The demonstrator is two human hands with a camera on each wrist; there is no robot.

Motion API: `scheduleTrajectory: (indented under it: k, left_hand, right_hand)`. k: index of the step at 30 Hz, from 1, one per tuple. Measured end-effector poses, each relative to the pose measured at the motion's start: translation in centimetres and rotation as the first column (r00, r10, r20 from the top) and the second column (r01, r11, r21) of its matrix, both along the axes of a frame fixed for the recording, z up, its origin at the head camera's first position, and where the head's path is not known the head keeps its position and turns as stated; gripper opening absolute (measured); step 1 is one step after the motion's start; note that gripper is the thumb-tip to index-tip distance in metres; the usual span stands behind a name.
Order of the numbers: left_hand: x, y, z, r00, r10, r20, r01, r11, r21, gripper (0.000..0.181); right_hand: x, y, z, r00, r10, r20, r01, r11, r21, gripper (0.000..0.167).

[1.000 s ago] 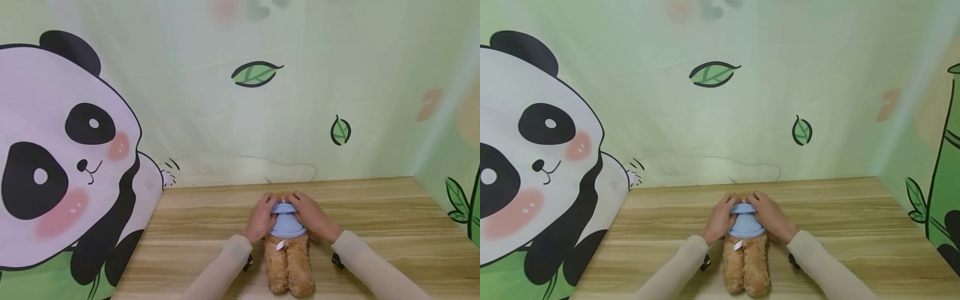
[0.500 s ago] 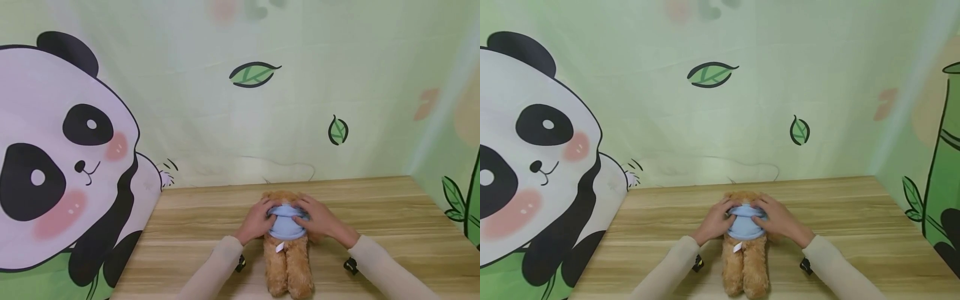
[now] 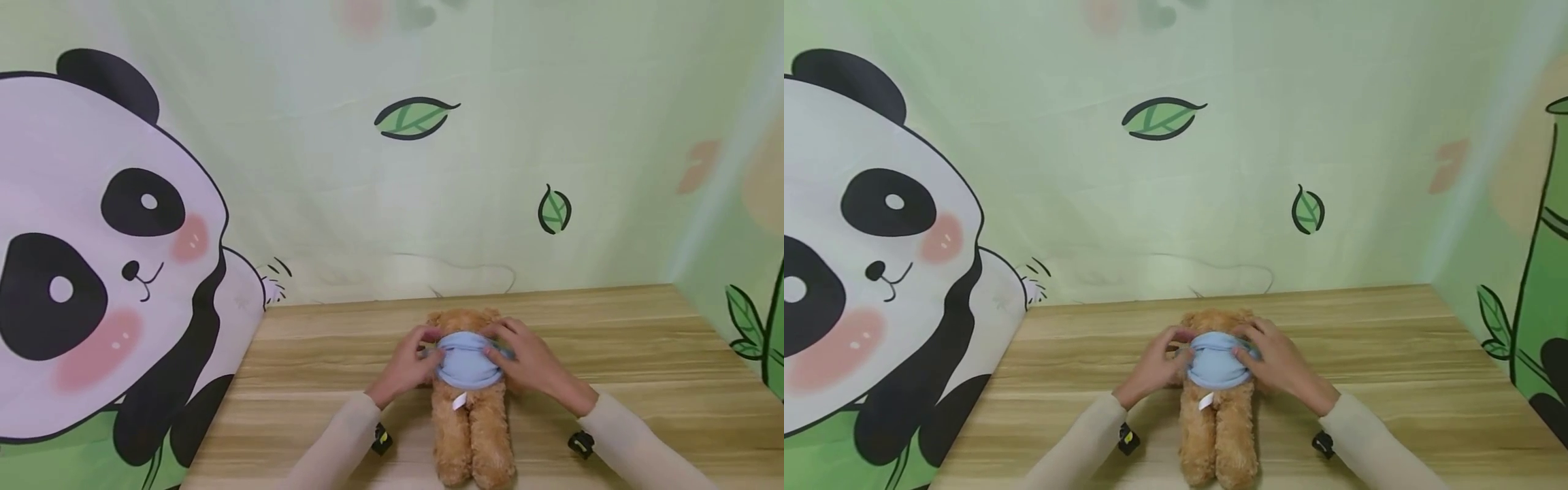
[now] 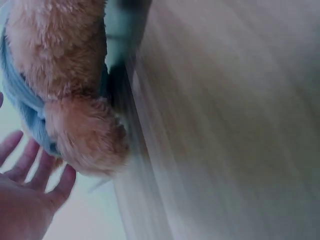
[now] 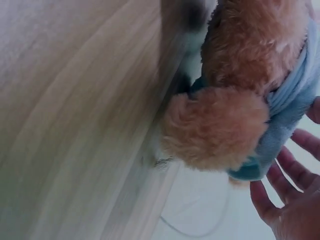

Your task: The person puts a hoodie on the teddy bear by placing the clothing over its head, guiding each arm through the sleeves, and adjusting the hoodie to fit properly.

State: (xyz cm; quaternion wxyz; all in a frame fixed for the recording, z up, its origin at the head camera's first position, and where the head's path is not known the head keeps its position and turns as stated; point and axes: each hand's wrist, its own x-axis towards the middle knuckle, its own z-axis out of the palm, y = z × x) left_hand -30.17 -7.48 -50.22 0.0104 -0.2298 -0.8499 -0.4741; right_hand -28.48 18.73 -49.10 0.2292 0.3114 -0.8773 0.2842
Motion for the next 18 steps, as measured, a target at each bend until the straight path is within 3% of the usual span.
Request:
scheduleTrajectory:
  k: [4,8,11,14,16,18]
  left_hand:
    - [0.1,-0.8,-0.3,0.987,0.092,0.135,-0.104,0.991,0.084,0.038]
    - [0.0,-1.2,-0.7,0.952,0.127,0.278,-0.158,0.983,0.091,0.047]
    - [0.0,-1.2,-1.0,0.904,0.092,0.418,-0.147,0.984,0.101,0.057]
    - [0.0,-1.1,-1.2,0.840,0.023,0.541,-0.111,0.985,0.130,0.065]
    - [0.0,-0.9,-1.4,0.808,-0.035,0.588,-0.079,0.983,0.167,0.065]
    - [0.0,-0.7,-1.6,0.787,-0.090,0.610,-0.059,0.974,0.220,0.062]
  right_hand:
    - [0.4,0.0,0.5,0.997,-0.075,-0.014,0.075,0.997,-0.027,0.026]
    - [1.2,-0.5,1.4,0.994,-0.107,0.028,0.107,0.994,0.000,0.027]
    - [2.1,-1.3,2.0,0.982,-0.143,0.120,0.136,0.988,0.070,0.035]
    - [2.8,-2.0,2.4,0.959,-0.188,0.211,0.164,0.978,0.127,0.046]
    - [3.0,-2.4,2.6,0.949,-0.199,0.246,0.171,0.977,0.131,0.051]
    - [3.2,-2.7,2.6,0.941,-0.206,0.269,0.179,0.976,0.122,0.055]
